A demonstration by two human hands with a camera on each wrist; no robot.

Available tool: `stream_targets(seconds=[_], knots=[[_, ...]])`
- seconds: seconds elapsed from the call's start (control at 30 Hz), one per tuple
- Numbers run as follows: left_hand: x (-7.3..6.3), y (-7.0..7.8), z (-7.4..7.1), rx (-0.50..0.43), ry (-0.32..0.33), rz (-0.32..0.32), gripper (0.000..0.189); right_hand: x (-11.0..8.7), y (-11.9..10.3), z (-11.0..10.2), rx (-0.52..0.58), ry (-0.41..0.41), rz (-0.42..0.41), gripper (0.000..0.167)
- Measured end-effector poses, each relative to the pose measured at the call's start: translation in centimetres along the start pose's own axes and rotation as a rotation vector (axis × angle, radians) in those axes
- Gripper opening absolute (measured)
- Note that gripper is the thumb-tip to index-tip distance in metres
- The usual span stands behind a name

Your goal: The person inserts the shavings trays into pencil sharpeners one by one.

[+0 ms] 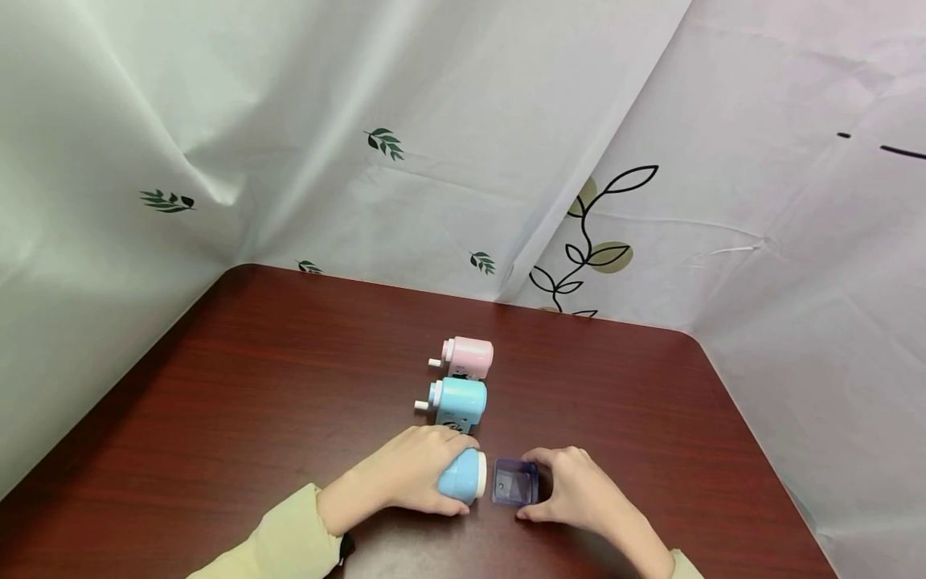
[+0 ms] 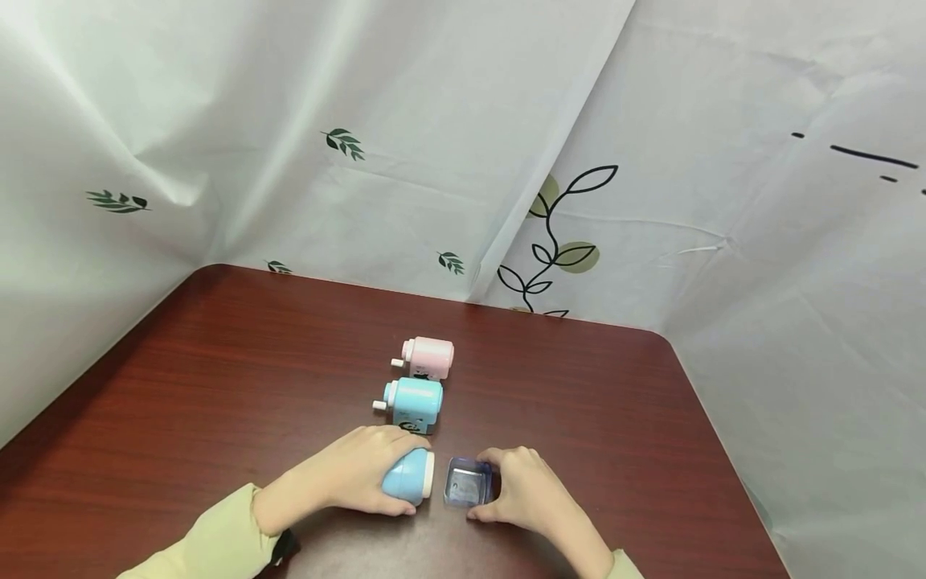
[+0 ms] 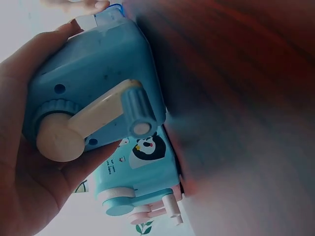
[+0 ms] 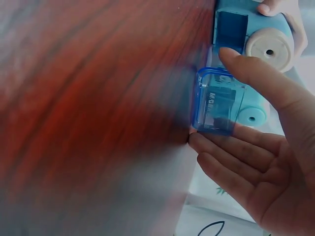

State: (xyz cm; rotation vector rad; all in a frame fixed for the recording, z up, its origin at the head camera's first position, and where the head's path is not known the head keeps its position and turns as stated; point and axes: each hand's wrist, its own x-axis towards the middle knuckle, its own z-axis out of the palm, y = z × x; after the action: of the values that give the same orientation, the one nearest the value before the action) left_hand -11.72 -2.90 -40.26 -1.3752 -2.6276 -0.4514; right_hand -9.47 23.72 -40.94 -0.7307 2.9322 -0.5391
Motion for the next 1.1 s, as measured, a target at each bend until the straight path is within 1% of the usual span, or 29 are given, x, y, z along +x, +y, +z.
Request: stream_targets(seconds=[0.17,0.4,0.73,0.9,1.1], knots=[[0.2,-0.2,0.0,0.008,0.009,0.028,0.059,0.3,-0.1,0.1,0.005,0.013,-0.01,0.054],[0.4,-0.3,0.2,0.008,0.007,0.032,0.059,0.5,-0.3,0.4,0.009,0.034,-0.028,0.05],[0.4,-0.4,0.2,-0.001,-0.014,0.022,0.06,1.0,-1.1,0.6,0.046,0.004,-0.067,0.049],[0.5,-0.4,0.2,-0.01,-0.021,0.02,0.06,1.3,-1.4,0.6,0.029,0.003,-0.092,0.049],[0.5,-0.4,0.1,-0.018,-0.02,0.023,0.059,1.7,-1.4,0.8,-0.005,0.031,-0.124,0.049]])
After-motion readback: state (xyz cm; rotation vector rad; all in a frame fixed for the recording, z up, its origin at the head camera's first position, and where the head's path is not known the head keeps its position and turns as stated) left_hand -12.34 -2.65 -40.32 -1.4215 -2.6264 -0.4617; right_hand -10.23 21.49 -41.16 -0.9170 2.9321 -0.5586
